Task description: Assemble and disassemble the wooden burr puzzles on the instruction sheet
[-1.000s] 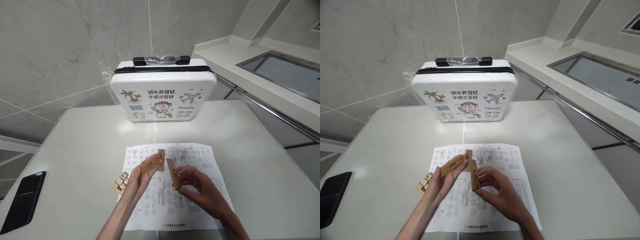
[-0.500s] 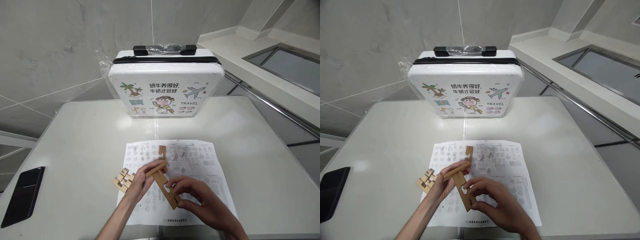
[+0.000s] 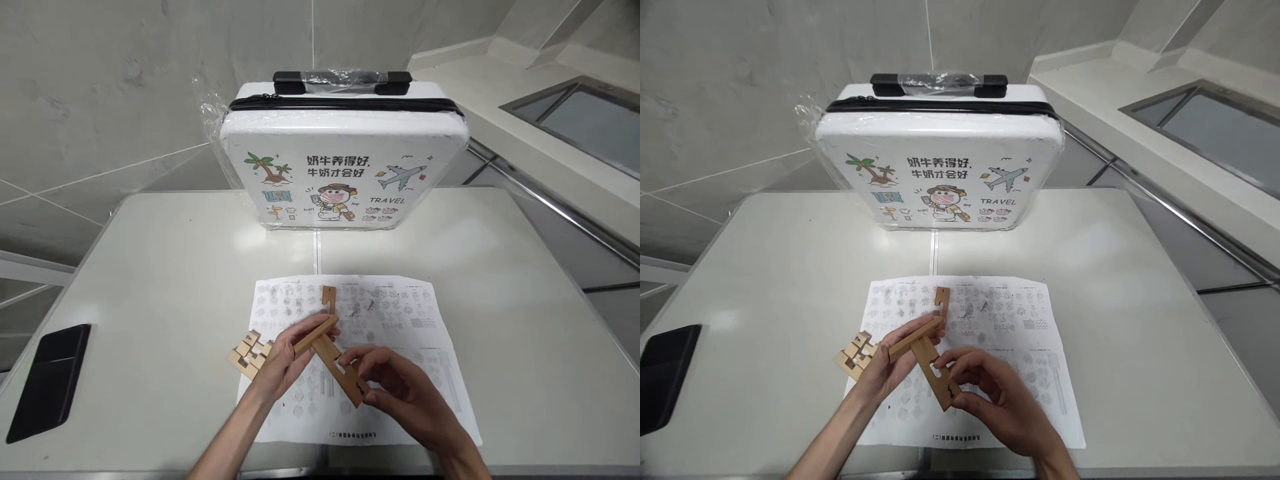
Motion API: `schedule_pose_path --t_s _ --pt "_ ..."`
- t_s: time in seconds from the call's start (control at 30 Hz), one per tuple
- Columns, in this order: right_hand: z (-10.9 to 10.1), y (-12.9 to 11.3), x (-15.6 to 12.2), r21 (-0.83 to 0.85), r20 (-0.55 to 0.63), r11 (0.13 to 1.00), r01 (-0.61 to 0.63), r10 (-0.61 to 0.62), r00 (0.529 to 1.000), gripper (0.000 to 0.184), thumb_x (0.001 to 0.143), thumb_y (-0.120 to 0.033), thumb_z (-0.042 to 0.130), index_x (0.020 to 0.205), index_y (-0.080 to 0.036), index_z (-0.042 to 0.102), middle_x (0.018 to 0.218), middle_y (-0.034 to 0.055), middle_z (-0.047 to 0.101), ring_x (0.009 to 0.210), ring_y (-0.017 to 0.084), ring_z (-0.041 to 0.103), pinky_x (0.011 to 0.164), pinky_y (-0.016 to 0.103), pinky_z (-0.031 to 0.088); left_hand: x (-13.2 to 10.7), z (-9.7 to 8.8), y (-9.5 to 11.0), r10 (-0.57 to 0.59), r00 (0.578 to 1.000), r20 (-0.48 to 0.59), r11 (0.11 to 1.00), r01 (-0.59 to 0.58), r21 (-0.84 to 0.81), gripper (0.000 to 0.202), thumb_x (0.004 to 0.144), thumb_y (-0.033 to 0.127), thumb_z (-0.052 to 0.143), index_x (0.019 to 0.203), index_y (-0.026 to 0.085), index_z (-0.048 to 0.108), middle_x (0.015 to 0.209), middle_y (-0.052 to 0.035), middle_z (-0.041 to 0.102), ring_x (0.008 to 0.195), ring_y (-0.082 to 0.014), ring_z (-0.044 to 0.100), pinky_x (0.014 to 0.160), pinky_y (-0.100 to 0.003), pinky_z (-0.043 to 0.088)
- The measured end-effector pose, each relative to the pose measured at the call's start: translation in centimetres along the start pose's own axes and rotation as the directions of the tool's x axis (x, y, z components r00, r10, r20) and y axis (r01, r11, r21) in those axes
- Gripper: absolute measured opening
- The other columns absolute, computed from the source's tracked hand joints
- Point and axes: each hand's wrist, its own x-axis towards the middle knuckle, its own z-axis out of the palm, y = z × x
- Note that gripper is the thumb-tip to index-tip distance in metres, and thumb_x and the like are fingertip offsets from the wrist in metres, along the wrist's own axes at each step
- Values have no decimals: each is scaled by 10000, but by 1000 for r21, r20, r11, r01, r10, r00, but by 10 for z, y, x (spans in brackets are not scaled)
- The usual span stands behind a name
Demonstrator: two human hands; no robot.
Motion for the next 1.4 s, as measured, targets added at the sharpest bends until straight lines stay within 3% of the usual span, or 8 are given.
schedule_pose_path --t_s 0.33,0.53,0.83,1.07,1.4 --pt "-2 5 0 11 -11 1000 -21 21 1000 215 956 -382 820 1089 -263 700 1250 114 731 1239 270 688 965 402 614 -2 -2 -1 -18 997 73 1000 18 3 840 839 740 747 1454 172 677 1473 -233 643 1349 -423 611 1146 -528 475" --pt "-6 7 -1 59 18 998 -27 26 1000 171 978 -302 803 1121 -286 711 1294 94 721 1238 244 677 947 351 596 -1 2 5 4 999 55 998 -8 67 815 826 726 769 1436 190 692 1455 -219 656 1318 -404 636 1127 -514 493" --pt "-12 6 -6 38 21 997 -72 71 997 158 978 -293 803 1116 -308 727 1299 71 726 1296 250 652 994 356 576 -1 -1 8 -16 994 107 990 0 142 759 853 679 781 1443 212 679 1393 -211 700 1307 -398 653 1114 -512 496" --pt "-15 4 -8 31 82 996 -84 81 993 185 972 -300 811 1138 -313 730 1294 65 722 1306 242 633 1043 367 551 0 -2 11 -53 982 181 989 27 144 828 817 706 797 1454 192 674 1415 -220 682 1287 -406 662 1117 -516 492" --pt "-17 4 -7 -11 57 993 -119 119 991 151 982 -310 799 1118 -313 731 1307 61 705 1359 241 596 1081 360 521 1 -5 6 -52 988 145 986 28 166 792 832 636 831 1469 203 648 1421 -217 678 1337 -403 632 1147 -521 465"
